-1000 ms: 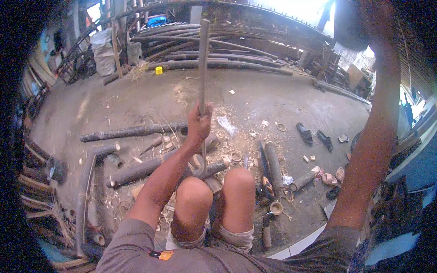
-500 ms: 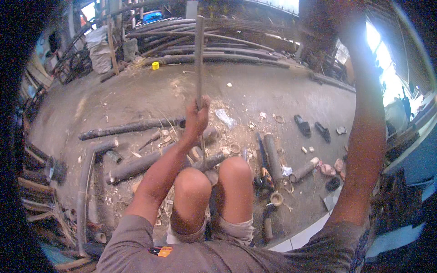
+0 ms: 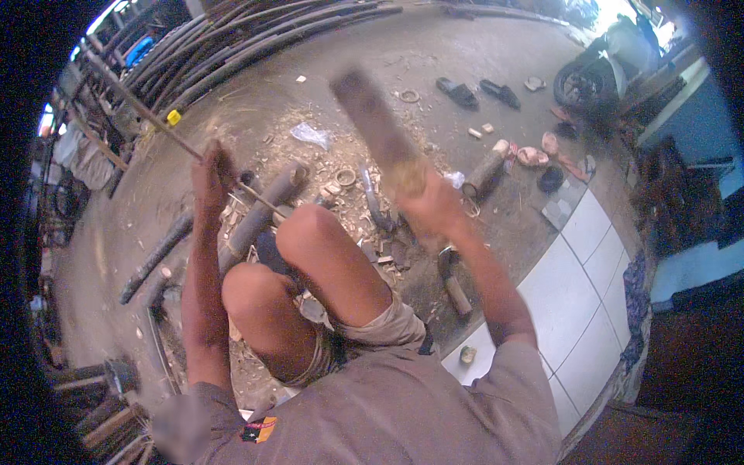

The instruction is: The person assembles a bamboo frame by fitting curved and straight bamboo pieces together. They repeatedly test fit joints, adjust alignment, and use a wooden stick to tap pieces into place. The person handles multiple bamboo segments and a wooden stick, working on the floor in a cluttered workshop.

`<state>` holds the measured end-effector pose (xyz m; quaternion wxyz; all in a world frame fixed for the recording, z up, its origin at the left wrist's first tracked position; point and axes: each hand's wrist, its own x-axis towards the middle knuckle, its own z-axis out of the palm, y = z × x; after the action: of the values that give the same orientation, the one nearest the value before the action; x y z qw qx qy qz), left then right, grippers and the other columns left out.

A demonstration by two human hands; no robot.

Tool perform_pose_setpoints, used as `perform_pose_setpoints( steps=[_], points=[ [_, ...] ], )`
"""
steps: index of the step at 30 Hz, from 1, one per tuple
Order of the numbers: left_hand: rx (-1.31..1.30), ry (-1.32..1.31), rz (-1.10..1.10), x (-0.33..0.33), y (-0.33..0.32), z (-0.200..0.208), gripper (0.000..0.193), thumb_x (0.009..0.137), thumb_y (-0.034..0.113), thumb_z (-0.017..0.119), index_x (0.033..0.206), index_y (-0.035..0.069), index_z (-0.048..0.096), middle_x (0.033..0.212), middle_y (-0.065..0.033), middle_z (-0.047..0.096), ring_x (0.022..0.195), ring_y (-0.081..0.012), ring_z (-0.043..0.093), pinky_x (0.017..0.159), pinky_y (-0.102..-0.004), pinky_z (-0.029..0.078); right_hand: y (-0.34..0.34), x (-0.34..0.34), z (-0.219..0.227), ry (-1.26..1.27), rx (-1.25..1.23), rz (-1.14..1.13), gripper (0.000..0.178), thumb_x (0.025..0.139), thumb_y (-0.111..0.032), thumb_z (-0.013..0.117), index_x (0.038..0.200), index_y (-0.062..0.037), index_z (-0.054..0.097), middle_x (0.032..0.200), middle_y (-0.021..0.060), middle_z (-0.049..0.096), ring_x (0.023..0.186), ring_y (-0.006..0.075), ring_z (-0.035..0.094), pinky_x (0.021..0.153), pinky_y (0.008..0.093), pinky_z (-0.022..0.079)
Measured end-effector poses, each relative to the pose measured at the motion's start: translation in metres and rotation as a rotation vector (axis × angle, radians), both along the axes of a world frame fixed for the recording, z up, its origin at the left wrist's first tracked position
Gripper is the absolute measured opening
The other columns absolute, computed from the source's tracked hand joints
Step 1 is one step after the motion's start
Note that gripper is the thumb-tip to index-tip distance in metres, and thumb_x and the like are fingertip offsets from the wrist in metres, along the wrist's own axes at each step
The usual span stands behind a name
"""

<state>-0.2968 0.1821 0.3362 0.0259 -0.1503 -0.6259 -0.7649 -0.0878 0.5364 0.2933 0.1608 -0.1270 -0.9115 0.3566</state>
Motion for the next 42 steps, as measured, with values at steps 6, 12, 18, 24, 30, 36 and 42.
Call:
perform_pose_setpoints(
  steps=[6, 12, 18, 24, 30, 36, 42],
  points=[
    [0.133, 0.121, 0.171, -0.022, -0.041, 0.042, 0.051, 0.100, 0.051, 0.064, 0.067, 0.016, 0.044, 0.054, 0.0043, 0.035, 0.043, -0.0094, 0.037, 0.041, -0.0273, 0.032, -0.003, 0.116, -0.192, -0.591, 0.093, 0.127, 0.083, 0.079, -0.055, 0.074, 0.142, -0.0101, 0.045, 0.108, 0.0289, 0.071, 0.101, 0.0480, 0.069, 0.087, 0.0562, 0.055],
    [0.006, 0.364, 0.433, -0.018, -0.074, 0.122, 0.046, 0.106, 0.051, 0.051, 0.083, 0.011, 0.049, 0.062, 0.0010, 0.038, 0.054, -0.0109, 0.038, 0.054, -0.0297, 0.039, -0.011, 0.145, -0.240, -0.740, 0.130, 0.200, 0.084, 0.079, -0.059, 0.073, 0.143, -0.0107, 0.047, 0.104, 0.0260, 0.073, 0.098, 0.0457, 0.071, 0.085, 0.0554, 0.056],
    [-0.107, 0.519, 0.443, 0.010, -0.102, 0.172, 0.052, 0.106, 0.054, 0.048, 0.090, 0.005, 0.053, 0.074, -0.0029, 0.042, 0.068, -0.0161, 0.042, 0.068, -0.0321, 0.042, 0.036, 0.043, -0.243, -0.604, 0.151, 0.086, 0.052, 0.090, -0.056, 0.066, 0.102, -0.0055, 0.069, 0.096, 0.0252, 0.072, 0.090, 0.0453, 0.070, 0.077, 0.0568, 0.054],
    [-0.364, 0.538, 0.965, 0.020, -0.113, 0.161, 0.047, 0.106, 0.052, 0.050, 0.083, 0.011, 0.048, 0.066, -0.0005, 0.046, 0.057, -0.0107, 0.040, 0.052, -0.0261, 0.030, 0.122, -0.104, -0.250, -0.295, 0.234, -0.444, 0.057, 0.093, -0.050, 0.063, 0.129, -0.0052, 0.064, 0.123, 0.0254, 0.065, 0.115, 0.0440, 0.062, 0.094, 0.0561, 0.050],
    [-0.097, 0.416, 0.989, 0.040, -0.130, 0.107, 0.040, 0.104, 0.043, 0.059, 0.086, 0.010, 0.048, 0.066, 0.0014, 0.041, 0.054, -0.0090, 0.036, 0.048, -0.0259, 0.029, 0.164, -0.147, -0.314, -0.521, 0.154, -0.297, 0.072, 0.094, -0.056, 0.060, 0.137, 0.0010, 0.057, 0.124, 0.0350, 0.064, 0.119, 0.0501, 0.061, 0.101, 0.0555, 0.046],
    [-0.050, 0.286, 1.010, 0.042, -0.120, 0.063, 0.041, 0.103, 0.045, 0.061, 0.085, 0.011, 0.047, 0.069, 0.0022, 0.040, 0.055, -0.0081, 0.038, 0.048, -0.0249, 0.030, 0.184, -0.142, -0.335, -0.397, 0.123, -0.179, 0.072, 0.093, -0.047, 0.066, 0.140, 0.0067, 0.053, 0.127, 0.0350, 0.063, 0.123, 0.0474, 0.060, 0.105, 0.0491, 0.046],
    [0.015, 0.206, 0.971, 0.016, -0.106, 0.015, 0.038, 0.105, 0.042, 0.059, 0.084, 0.012, 0.048, 0.071, 0.0024, 0.042, 0.057, -0.0077, 0.039, 0.050, -0.0245, 0.031, 0.224, -0.155, -0.292, -0.301, -0.144, -0.145, 0.072, 0.099, -0.052, 0.058, 0.139, 0.0083, 0.053, 0.130, 0.0295, 0.064, 0.120, 0.0378, 0.063, 0.105, 0.0453, 0.047]
  ],
)
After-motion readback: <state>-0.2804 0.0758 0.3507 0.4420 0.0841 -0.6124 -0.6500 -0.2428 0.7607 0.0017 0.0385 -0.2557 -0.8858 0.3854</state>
